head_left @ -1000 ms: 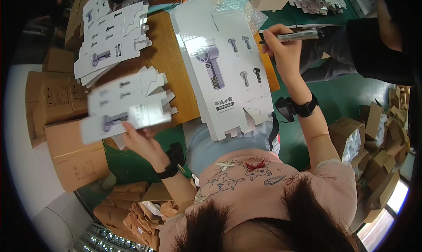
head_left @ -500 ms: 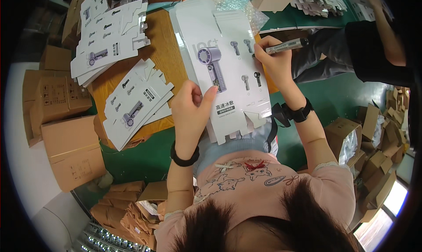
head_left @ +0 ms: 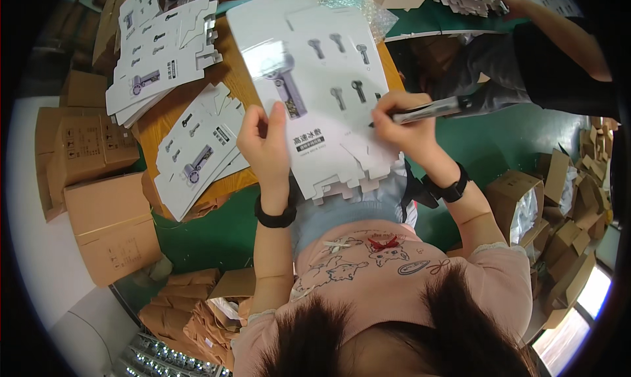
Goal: Organizes a stack of instruction manuals or product packaging sheets and marks each one with a pen at a factory workbench.
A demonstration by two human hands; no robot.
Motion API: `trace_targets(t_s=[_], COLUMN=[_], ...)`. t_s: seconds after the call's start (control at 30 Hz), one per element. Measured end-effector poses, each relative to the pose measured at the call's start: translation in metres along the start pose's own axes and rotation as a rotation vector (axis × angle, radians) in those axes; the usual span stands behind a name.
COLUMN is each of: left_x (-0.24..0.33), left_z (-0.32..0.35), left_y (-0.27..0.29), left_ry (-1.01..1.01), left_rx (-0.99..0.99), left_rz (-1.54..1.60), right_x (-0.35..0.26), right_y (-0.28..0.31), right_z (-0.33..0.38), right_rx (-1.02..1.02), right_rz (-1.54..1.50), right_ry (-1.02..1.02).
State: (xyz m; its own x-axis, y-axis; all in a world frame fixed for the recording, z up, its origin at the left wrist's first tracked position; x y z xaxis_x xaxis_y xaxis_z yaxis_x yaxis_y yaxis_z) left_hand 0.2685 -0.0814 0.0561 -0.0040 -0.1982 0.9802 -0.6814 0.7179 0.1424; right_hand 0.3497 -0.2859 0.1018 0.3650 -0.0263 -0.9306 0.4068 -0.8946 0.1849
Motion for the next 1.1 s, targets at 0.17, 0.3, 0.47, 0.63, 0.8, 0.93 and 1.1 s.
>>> trace_targets(t_s=[0.17, 0.3, 0.47, 0.63, 0.8, 0.93, 1.1], left_x=[-0.006, -0.006, 0.012, 0.021, -0.045, -0.045, -0.011], left_z=[-0.001, 0.0, 0.007, 0.019, 0.031, 0.035, 0.017], left_y=[0.002, -0.002, 0.028, 0.097, 0.165, 0.167, 0.107], left_ry=[0.041, 0.053, 0.049, 0.11, 0.165, 0.278, 0.038], left_rx=[0.031, 0.019, 0.193, 0.625, 0.726, 0.515, 0.274], left_rz=[0.081, 0.155, 0.318, 0.619, 0.186, -0.681, -0.488], right_x=[0.005, 0.004, 0.014, 0.033, 0.046, 0.055, 0.053], right_y=[-0.022, -0.027, 0.002, 0.041, 0.027, 0.019, 0.018], right_z=[0.006, 0.006, 0.001, -0.022, -0.039, -0.042, -0.045], right_rx=[-0.093, -0.134, 0.096, 0.357, 0.266, 0.233, 0.195], right_rz=[0.093, 0.158, -0.078, -0.192, -0.098, -0.044, 0.115], right_ry=[-0.038, 0.037, -0.038, -0.147, -0.153, -0.194, -0.076])
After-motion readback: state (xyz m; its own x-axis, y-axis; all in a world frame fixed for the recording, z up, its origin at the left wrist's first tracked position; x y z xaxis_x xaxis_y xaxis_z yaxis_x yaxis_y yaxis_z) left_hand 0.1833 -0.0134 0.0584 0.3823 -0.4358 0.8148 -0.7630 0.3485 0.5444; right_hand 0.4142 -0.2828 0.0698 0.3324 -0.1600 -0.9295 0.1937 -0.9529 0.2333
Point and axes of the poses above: each hand's wrist, its own z-axis away from the middle knuckle, its own y-axis out of the back of the hand, x = y × z, the point moved 8 cm from there along -z, towards the middle knuckle, and after that the axes turned 2 degrees about x, right-handed, at the moved point
